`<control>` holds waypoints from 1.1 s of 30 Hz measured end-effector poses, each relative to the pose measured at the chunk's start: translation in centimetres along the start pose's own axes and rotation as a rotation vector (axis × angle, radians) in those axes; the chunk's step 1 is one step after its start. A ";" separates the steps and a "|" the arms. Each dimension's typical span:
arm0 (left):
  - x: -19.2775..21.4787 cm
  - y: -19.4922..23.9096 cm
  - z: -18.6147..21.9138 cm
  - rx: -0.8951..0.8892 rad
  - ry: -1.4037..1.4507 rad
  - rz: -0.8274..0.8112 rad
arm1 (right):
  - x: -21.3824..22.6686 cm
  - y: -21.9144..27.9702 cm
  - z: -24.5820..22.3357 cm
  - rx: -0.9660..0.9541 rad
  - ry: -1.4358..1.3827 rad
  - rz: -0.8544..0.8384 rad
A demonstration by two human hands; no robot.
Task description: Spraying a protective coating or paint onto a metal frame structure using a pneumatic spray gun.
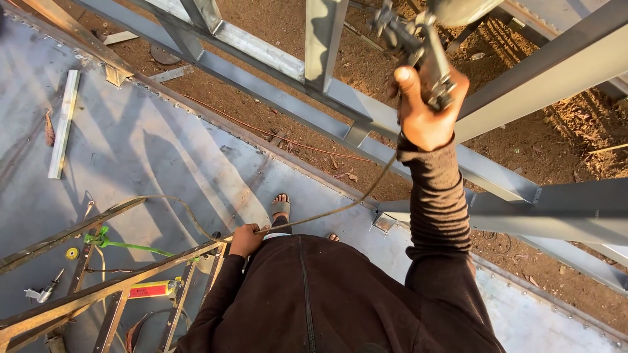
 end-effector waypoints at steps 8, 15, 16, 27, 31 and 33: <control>-1.2 0.0 0.7 -0.048 -0.036 -0.044 | 0.1 2.1 -1.8 -0.119 0.179 -0.086; -0.8 -0.9 0.8 0.015 0.000 -0.051 | -0.4 0.1 -3.9 0.016 0.019 0.036; -0.8 -1.2 0.7 -0.037 0.013 -0.007 | -0.5 -0.2 -4.2 0.047 -0.029 0.051; -0.6 -2.1 0.4 -0.095 0.068 0.048 | -0.9 -1.6 -3.4 0.090 -0.079 0.110; -0.8 -1.1 -0.3 -0.041 0.024 0.003 | -1.0 0.4 -4.0 0.105 0.111 0.001; -1.0 -1.1 -0.4 -0.042 0.004 0.003 | -1.6 1.4 -4.8 0.100 0.234 -0.054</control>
Point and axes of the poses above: each hand's wrist, its own y-axis away from the middle knuckle, its own x-axis out of the back of the hand, z = x × y, the point moved 9 cm from there along -y, towards the middle knuckle, and after that the axes turned 12 degrees about z, right-handed, at the moved point
